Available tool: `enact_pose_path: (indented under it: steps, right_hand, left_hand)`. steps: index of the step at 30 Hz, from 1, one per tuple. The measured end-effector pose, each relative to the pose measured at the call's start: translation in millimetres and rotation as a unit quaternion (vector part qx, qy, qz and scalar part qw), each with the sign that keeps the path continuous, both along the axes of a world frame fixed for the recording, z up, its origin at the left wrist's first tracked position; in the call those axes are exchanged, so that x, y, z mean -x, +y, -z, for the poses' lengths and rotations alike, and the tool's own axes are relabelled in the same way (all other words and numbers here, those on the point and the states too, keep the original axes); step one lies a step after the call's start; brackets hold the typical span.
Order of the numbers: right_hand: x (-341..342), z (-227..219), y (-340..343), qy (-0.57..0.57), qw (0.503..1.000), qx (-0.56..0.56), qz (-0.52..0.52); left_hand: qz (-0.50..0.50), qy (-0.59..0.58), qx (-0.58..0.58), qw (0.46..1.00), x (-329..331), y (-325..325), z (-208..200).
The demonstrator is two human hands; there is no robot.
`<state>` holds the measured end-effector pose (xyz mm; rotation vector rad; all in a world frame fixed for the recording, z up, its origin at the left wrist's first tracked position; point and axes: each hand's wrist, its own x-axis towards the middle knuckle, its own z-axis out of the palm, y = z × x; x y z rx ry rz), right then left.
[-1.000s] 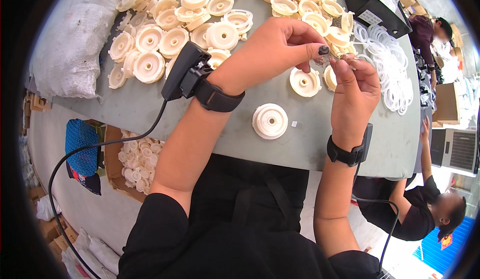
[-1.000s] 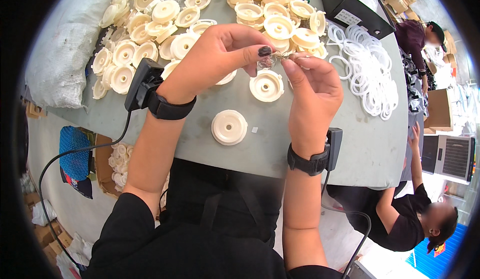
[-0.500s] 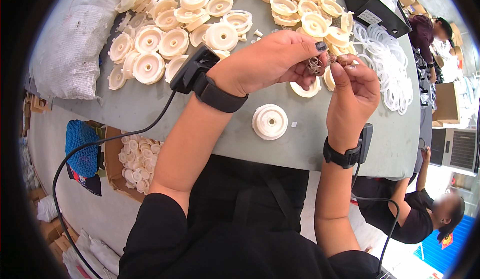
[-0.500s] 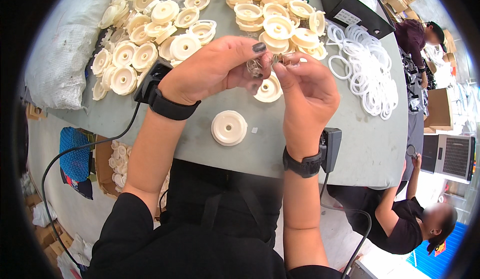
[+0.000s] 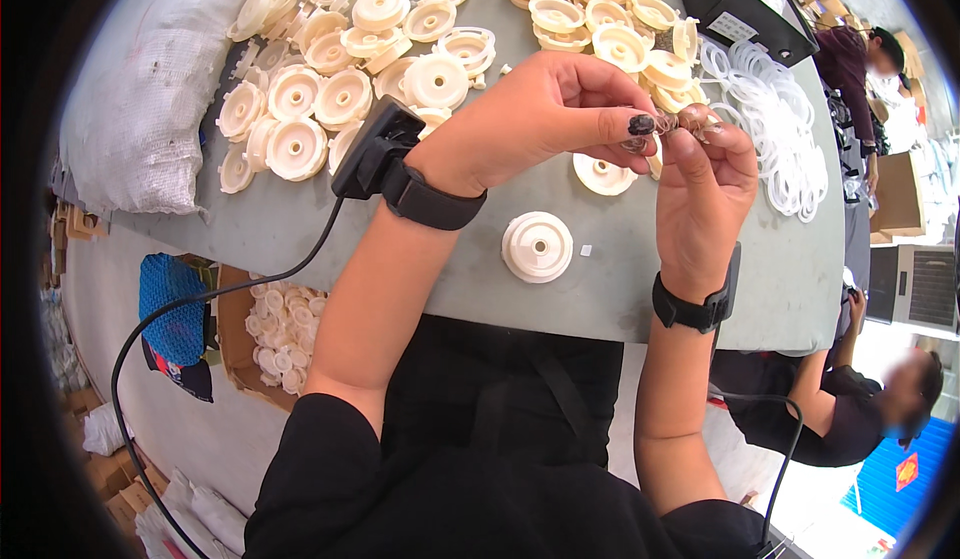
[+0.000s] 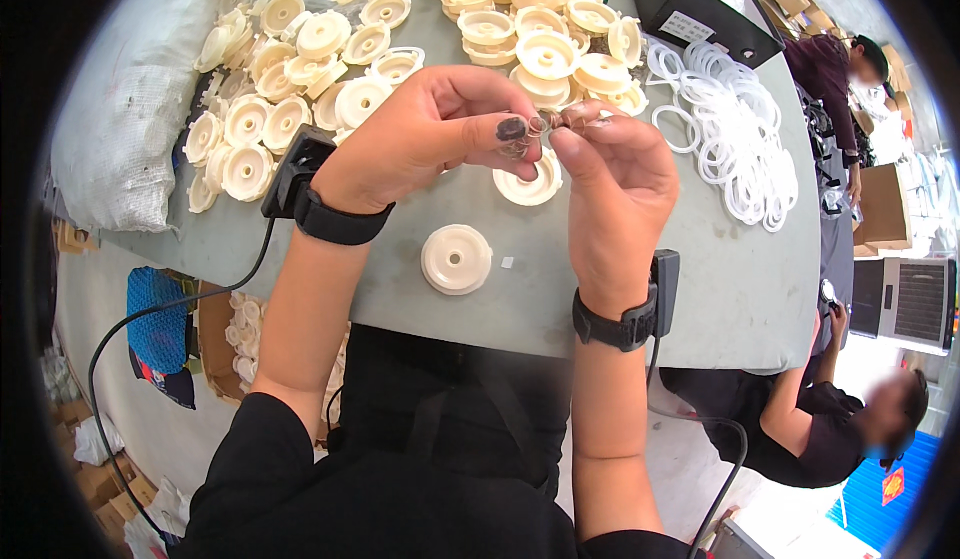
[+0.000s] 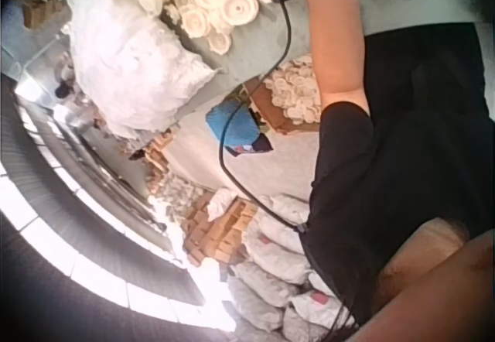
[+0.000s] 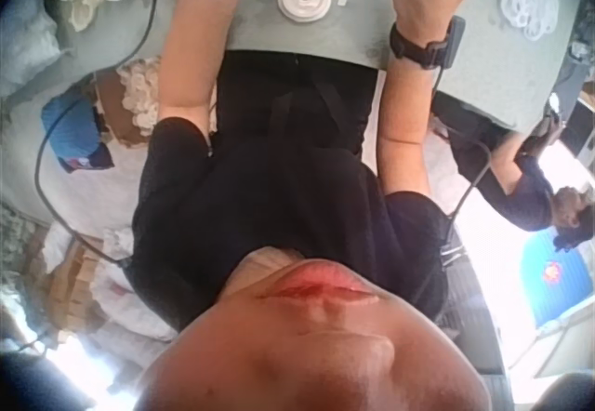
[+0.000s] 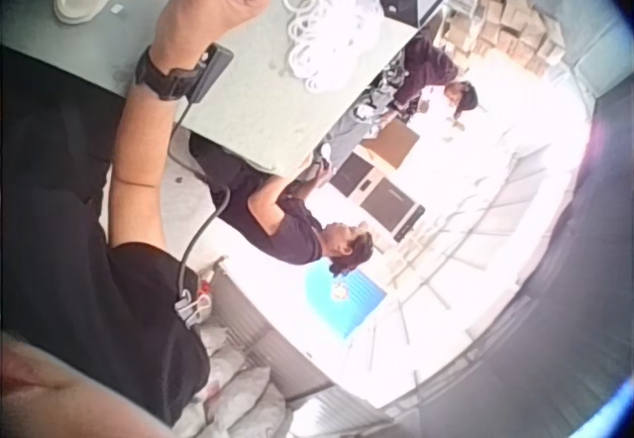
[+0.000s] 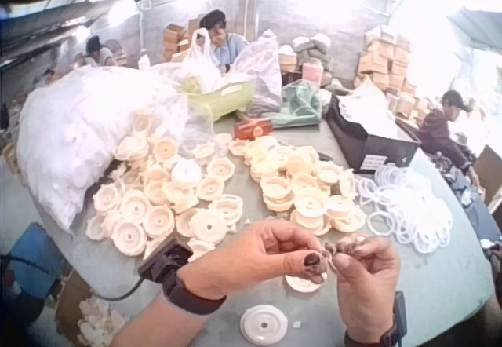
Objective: Assembling small white plastic components by hand at a manufacturing workstation.
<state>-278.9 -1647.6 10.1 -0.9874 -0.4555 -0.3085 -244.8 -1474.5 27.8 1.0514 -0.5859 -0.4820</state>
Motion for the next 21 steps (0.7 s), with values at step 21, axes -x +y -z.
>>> enact_pose_path:
  steps: [21]
  right_hand:
    - [-1.1,-3.1,-3.9,-0.042,0.986,0.153,0.058]
  left_hand:
    - [-0.144,-0.235,-0.19,0.942,2.7,1.6,-5.7]
